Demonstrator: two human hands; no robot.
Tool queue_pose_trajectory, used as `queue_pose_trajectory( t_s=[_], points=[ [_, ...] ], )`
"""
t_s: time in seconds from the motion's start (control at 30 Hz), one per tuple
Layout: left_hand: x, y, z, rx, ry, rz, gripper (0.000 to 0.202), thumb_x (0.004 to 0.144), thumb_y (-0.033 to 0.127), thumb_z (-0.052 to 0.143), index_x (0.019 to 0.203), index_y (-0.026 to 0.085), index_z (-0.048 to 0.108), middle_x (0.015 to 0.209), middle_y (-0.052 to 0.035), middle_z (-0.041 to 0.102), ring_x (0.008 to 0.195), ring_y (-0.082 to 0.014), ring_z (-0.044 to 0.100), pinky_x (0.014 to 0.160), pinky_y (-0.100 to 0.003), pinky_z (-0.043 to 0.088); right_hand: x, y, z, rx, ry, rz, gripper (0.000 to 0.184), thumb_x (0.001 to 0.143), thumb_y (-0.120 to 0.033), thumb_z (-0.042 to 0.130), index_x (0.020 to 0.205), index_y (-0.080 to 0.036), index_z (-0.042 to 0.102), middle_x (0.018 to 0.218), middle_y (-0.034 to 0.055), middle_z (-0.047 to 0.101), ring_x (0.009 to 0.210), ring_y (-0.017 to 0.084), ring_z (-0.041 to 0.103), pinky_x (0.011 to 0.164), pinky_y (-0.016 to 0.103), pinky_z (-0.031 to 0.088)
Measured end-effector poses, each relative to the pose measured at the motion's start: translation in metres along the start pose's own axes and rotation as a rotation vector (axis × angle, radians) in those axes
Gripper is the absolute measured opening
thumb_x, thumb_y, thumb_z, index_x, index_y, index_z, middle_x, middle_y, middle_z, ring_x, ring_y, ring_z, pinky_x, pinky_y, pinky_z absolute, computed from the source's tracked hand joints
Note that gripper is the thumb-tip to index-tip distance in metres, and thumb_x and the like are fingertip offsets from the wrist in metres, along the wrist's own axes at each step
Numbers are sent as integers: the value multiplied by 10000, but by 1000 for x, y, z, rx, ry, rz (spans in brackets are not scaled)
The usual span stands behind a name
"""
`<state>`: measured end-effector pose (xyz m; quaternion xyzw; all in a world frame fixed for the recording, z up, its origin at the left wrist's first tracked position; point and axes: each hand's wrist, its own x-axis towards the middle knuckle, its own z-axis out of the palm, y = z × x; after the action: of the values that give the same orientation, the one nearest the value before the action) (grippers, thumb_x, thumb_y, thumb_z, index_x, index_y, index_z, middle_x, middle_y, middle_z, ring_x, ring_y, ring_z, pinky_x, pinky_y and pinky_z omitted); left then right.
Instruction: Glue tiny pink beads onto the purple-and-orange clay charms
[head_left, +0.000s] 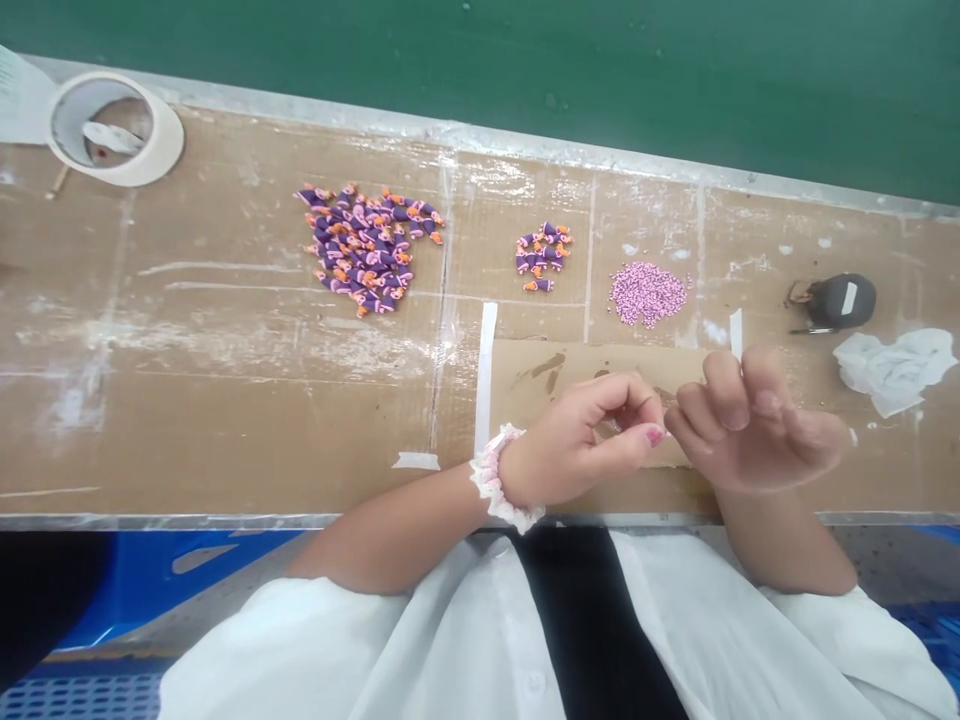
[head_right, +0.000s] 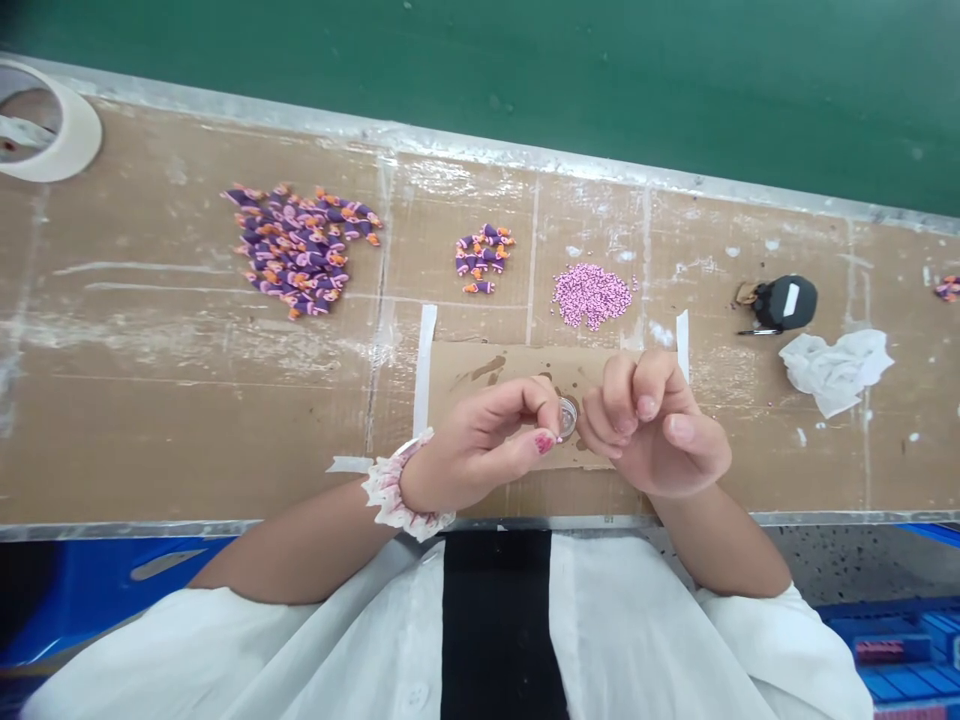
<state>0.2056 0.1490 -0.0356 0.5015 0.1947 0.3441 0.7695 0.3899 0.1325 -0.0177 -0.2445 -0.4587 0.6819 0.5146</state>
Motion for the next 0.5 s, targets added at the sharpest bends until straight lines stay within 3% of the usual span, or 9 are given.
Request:
queue_pose_trajectory(
  t_s=[0.5],
  points=[
    [1, 2, -2, 60, 0, 5, 118, 902, 227, 558, 813, 155, 529, 750, 12, 497, 670, -69, 449, 638, -208, 402, -1, 3, 6, 224, 7, -77, 317, 810, -264, 544, 664, -209, 268, 603, -59, 294, 436, 78, 227, 343, 217, 230]
  ],
)
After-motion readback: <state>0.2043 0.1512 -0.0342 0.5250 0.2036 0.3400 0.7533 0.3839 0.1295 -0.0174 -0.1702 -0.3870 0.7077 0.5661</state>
